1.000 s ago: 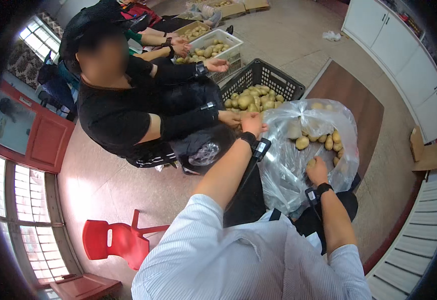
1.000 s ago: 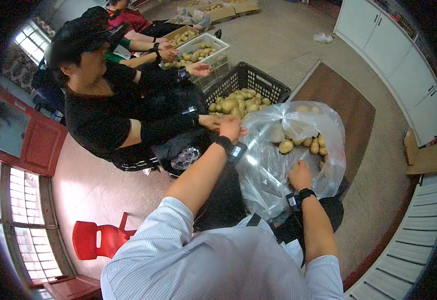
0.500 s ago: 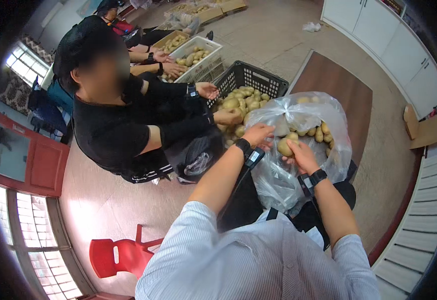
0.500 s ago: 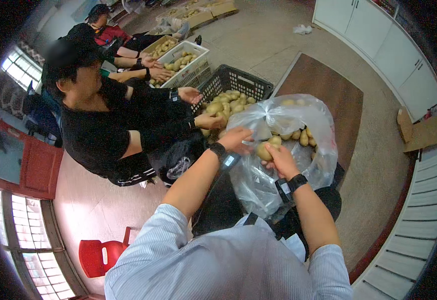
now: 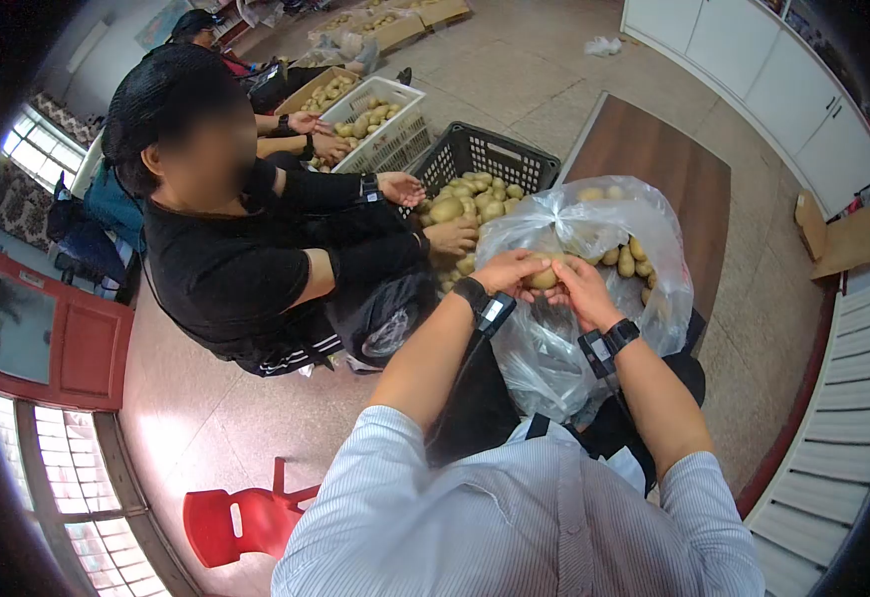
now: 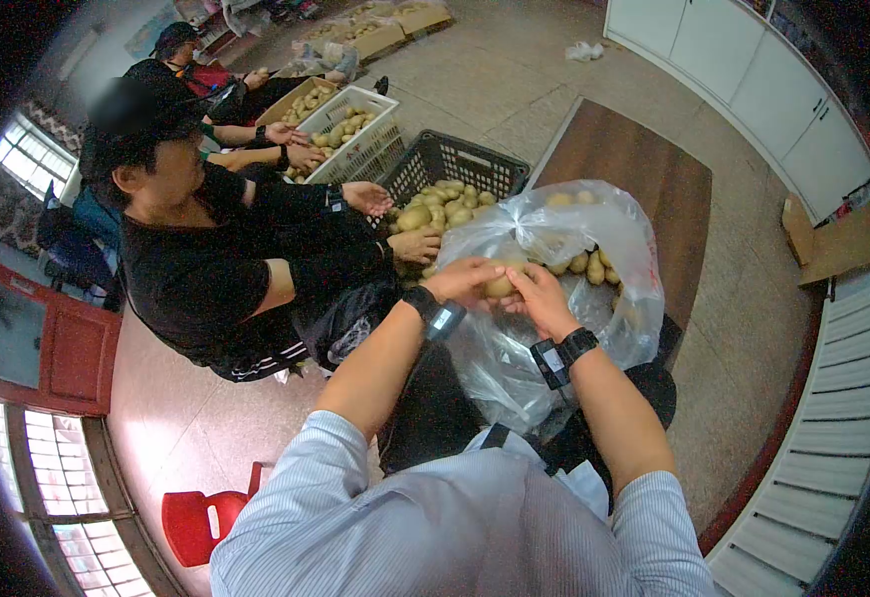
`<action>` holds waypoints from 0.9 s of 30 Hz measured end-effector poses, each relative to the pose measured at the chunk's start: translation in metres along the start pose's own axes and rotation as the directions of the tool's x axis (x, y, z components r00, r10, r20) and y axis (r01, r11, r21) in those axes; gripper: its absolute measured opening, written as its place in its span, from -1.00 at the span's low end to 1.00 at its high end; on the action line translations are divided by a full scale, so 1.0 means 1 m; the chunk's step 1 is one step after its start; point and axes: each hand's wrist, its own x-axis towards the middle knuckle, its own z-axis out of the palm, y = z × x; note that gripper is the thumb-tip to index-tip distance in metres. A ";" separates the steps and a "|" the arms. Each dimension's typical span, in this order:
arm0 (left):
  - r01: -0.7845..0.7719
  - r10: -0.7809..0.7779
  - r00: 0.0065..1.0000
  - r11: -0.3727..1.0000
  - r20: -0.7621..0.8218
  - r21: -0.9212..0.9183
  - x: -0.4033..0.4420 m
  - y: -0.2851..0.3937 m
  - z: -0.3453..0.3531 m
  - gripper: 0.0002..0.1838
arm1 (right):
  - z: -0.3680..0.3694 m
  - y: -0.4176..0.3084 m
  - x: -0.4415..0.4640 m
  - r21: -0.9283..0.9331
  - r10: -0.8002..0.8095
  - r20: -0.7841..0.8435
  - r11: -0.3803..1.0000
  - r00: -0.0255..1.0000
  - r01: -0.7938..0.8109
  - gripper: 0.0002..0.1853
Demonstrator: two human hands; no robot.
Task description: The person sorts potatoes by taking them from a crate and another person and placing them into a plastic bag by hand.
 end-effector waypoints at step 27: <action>-0.273 0.374 0.565 0.926 -0.735 0.261 0.013 -0.057 -0.126 -0.56 | -0.102 0.086 -0.005 -0.716 -0.252 -0.450 0.674 0.857 -0.178 -0.57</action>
